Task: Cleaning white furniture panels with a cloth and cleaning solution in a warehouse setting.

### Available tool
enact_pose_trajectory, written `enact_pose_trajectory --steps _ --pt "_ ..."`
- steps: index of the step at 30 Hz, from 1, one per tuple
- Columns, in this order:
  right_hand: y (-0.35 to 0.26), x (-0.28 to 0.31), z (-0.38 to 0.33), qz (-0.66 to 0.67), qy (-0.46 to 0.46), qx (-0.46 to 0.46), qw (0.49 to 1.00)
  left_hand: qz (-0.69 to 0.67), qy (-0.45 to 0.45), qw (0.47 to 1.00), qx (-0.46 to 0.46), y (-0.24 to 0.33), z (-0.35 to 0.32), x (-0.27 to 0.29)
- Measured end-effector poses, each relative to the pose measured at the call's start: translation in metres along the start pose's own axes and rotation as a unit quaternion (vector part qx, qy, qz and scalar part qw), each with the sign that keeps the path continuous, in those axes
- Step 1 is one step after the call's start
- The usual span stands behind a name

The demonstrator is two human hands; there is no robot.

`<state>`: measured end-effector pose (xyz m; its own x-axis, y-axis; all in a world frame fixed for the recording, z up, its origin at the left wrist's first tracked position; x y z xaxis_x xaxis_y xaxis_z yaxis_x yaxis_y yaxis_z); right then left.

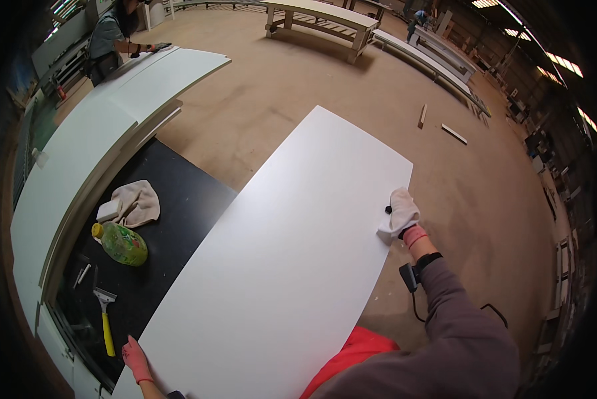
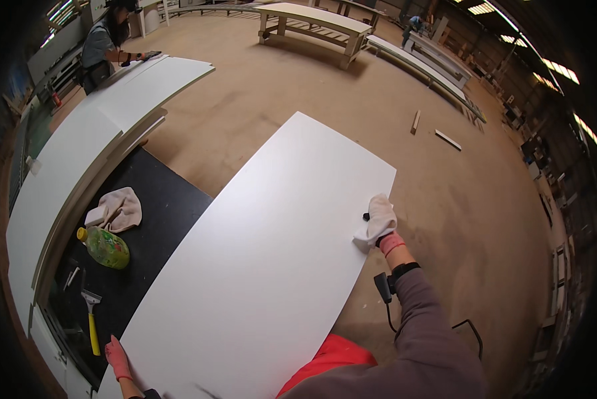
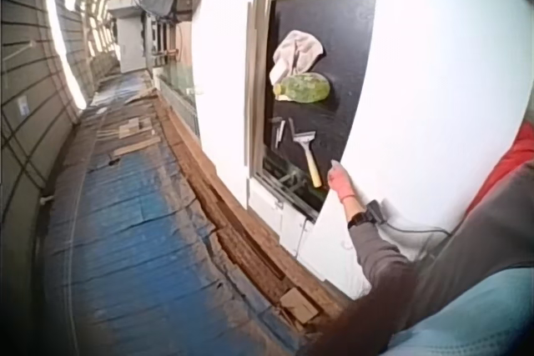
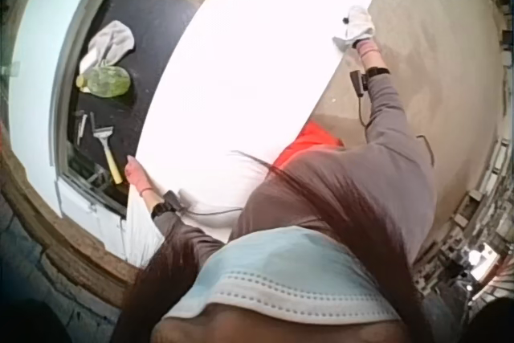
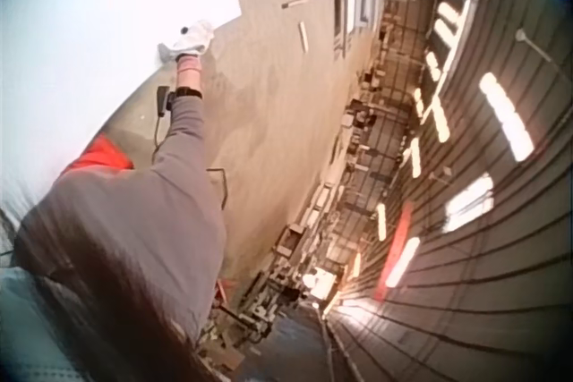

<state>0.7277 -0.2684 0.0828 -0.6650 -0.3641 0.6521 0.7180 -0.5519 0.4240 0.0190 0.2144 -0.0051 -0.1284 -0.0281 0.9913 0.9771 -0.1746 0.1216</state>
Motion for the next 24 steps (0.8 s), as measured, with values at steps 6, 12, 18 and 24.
enact_pose_trajectory --steps 6,12,18,24 --pt "0.005 -0.014 0.011 0.072 -0.111 -0.058 0.990 0.022 0.006 1.000 -0.007 -0.009 -0.009 0.004" --pt "0.056 -0.018 -0.016 0.223 -0.239 -0.272 0.905 -0.065 0.203 0.975 -0.062 0.086 -0.049 0.136" --pt "0.117 -0.005 -0.044 0.367 -0.243 -0.530 0.725 -0.189 0.132 0.965 -0.127 0.157 -0.115 0.149" --pt "0.105 0.051 0.016 0.321 -0.231 -0.475 0.786 -0.245 -0.011 0.946 -0.211 0.280 -0.165 0.091"
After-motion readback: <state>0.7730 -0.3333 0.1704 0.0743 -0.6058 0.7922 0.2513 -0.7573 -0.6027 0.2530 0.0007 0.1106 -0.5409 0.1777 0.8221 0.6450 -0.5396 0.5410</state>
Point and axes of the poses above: each hand's wrist, its own z-axis towards the middle knuckle, its own x-axis out of the back of the hand, y = z × x, the point moved 9 cm from there along z, towards the middle knuckle
